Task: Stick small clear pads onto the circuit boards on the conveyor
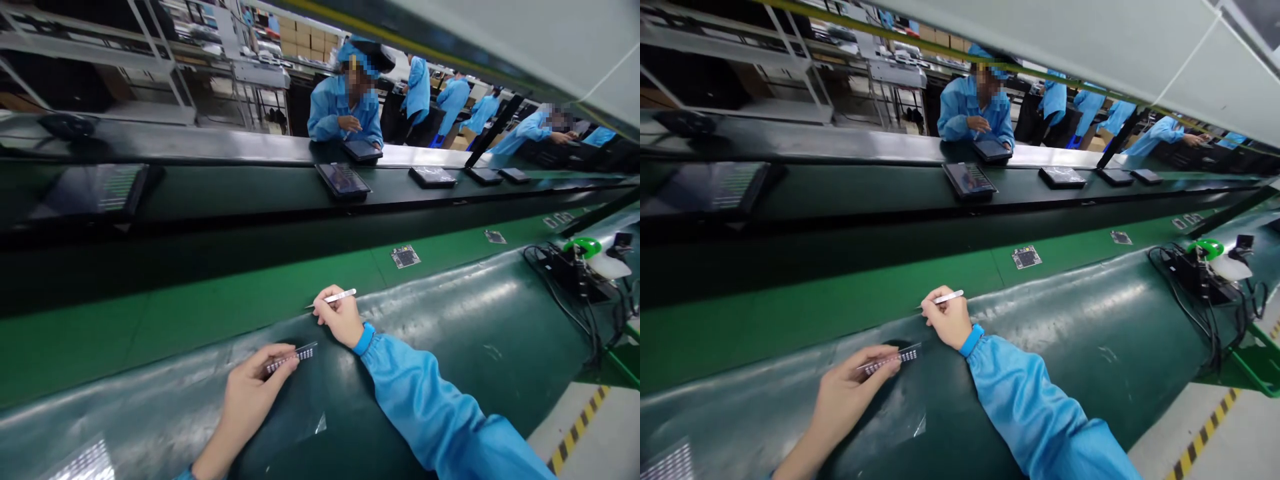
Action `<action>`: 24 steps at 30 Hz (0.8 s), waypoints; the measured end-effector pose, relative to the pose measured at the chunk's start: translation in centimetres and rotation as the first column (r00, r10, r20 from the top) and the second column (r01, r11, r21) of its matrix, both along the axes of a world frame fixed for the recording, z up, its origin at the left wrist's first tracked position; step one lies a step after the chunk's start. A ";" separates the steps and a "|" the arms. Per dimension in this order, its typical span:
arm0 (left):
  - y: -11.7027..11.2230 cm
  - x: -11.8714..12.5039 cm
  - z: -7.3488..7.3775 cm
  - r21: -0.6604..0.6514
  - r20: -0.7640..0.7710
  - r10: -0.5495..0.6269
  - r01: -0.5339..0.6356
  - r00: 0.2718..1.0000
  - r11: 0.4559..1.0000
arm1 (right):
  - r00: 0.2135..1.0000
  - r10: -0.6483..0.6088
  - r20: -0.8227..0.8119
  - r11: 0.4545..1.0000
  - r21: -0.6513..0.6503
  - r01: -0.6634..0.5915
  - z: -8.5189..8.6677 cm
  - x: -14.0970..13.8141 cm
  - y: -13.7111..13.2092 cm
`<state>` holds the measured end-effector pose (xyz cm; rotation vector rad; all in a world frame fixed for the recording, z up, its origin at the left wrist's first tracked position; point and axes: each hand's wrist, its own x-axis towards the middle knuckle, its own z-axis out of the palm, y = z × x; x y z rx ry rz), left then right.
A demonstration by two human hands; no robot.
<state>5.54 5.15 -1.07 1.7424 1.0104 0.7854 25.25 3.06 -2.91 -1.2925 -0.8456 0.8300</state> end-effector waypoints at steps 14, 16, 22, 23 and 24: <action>0.3 0.0 0.1 -0.011 0.009 -0.003 0.003 1.000 1.000 | 1.000 -0.004 -0.010 1.000 -0.005 0.003 -0.1 -0.2 0.2; 0.3 0.1 0.1 -0.009 0.013 0.000 0.000 1.000 1.000 | 1.000 -0.007 -0.016 1.000 -0.004 0.006 -0.1 -0.2 0.2; 0.5 -0.2 0.3 0.000 -0.030 0.019 -0.019 0.999 1.000 | 1.000 -0.019 -0.024 0.999 -0.034 0.018 0.0 -0.3 0.5; 0.6 -0.2 0.2 -0.003 -0.041 0.023 -0.023 0.999 1.000 | 0.999 -0.022 -0.030 0.999 -0.040 0.021 0.0 -0.3 0.6; 0.7 -0.3 0.0 -0.007 -0.055 0.026 -0.026 0.998 1.000 | 0.999 -0.025 -0.036 0.999 -0.043 0.024 -0.1 -0.3 0.6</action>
